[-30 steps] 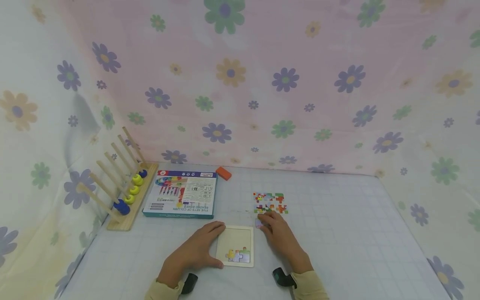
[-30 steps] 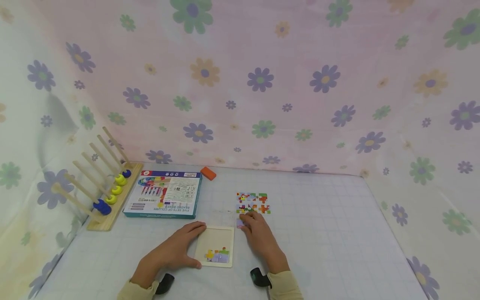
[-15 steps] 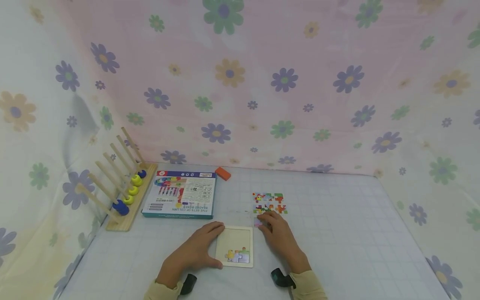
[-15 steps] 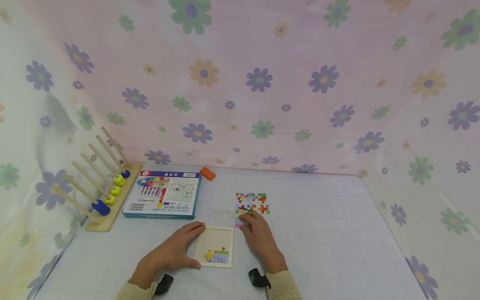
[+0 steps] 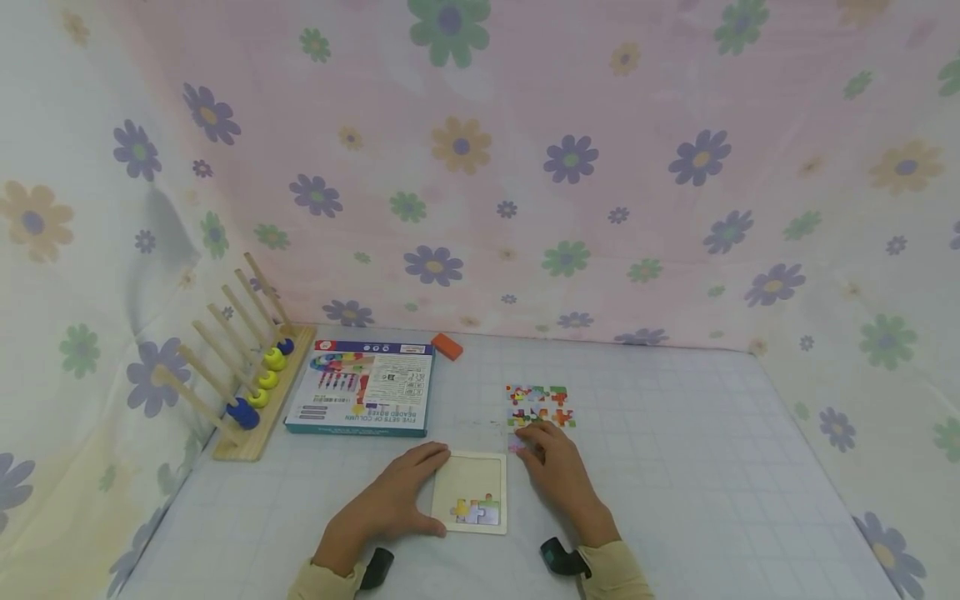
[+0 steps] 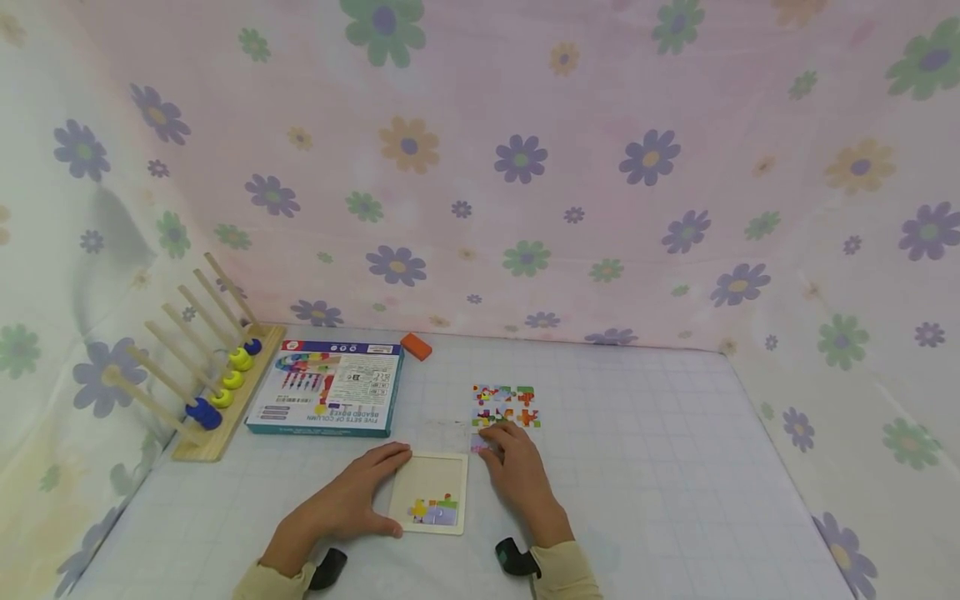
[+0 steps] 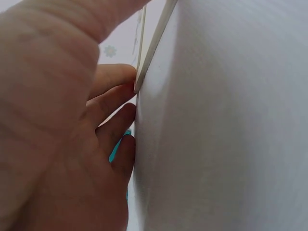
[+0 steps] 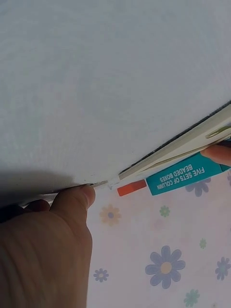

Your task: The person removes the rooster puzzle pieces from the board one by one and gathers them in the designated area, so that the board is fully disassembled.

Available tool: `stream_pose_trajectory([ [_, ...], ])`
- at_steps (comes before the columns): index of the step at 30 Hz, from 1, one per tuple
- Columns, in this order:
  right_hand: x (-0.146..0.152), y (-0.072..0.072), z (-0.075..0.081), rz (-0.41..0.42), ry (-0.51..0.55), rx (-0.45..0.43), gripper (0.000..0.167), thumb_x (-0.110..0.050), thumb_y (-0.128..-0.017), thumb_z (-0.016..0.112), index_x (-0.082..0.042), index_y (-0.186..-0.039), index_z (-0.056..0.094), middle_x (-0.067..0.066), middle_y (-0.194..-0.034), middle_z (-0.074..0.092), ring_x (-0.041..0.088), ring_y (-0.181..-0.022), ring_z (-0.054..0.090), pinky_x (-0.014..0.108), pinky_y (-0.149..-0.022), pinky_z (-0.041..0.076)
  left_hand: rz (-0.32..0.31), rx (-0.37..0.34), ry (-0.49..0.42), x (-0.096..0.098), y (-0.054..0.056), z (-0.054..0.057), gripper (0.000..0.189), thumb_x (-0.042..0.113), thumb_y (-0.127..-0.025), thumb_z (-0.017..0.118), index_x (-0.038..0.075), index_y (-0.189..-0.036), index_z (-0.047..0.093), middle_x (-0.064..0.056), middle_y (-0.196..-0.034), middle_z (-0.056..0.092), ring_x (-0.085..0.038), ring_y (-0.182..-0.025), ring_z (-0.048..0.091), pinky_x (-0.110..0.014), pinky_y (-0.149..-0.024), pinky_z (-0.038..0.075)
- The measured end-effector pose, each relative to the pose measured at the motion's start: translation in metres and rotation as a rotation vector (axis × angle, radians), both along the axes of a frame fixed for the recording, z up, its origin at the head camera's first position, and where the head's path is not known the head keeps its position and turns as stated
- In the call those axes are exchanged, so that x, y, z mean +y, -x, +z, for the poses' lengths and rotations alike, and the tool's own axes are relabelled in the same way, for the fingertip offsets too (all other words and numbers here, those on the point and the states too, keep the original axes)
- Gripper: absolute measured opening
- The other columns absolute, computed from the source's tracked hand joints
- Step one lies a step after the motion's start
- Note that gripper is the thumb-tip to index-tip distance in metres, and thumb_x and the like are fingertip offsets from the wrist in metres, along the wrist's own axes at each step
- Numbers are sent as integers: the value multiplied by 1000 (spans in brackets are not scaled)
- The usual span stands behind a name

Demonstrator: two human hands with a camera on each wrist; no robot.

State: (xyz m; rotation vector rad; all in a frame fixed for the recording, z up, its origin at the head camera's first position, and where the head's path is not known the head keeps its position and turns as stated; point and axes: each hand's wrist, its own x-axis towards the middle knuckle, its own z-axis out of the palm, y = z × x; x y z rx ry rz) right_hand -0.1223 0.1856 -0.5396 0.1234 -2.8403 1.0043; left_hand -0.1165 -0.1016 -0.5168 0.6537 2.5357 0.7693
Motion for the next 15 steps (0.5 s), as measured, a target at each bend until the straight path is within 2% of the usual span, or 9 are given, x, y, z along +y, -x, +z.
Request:
stream_pose_trajectory([
  [5, 0, 1, -2, -7, 2, 4, 27, -16, -90, 79, -16, -117, 75, 1, -121, 69, 8, -89, 59, 22, -72, 56, 3, 1, 9, 0, 0, 0, 109, 54, -69, 90, 22, -159, 38, 3, -166, 34, -28, -154, 31, -54, -126, 34],
  [10, 1, 0, -4, -9, 24, 21, 27, -16, -89, 80, -17, -116, 75, 0, -120, 69, 6, -82, 56, 19, -69, 53, 2, 4, -6, 0, 0, 0, 108, 54, -69, 90, 21, -159, 38, 2, -166, 34, -29, -154, 31, -54, -126, 33],
  [15, 1, -2, -5, -12, 62, 31, 28, -14, -87, 82, -17, -114, 75, -3, -110, 66, 5, -77, 51, 17, -64, 47, 0, 8, -24, -1, -1, -3, 109, 54, -69, 90, 20, -159, 38, 3, -166, 34, -29, -154, 31, -53, -126, 33],
])
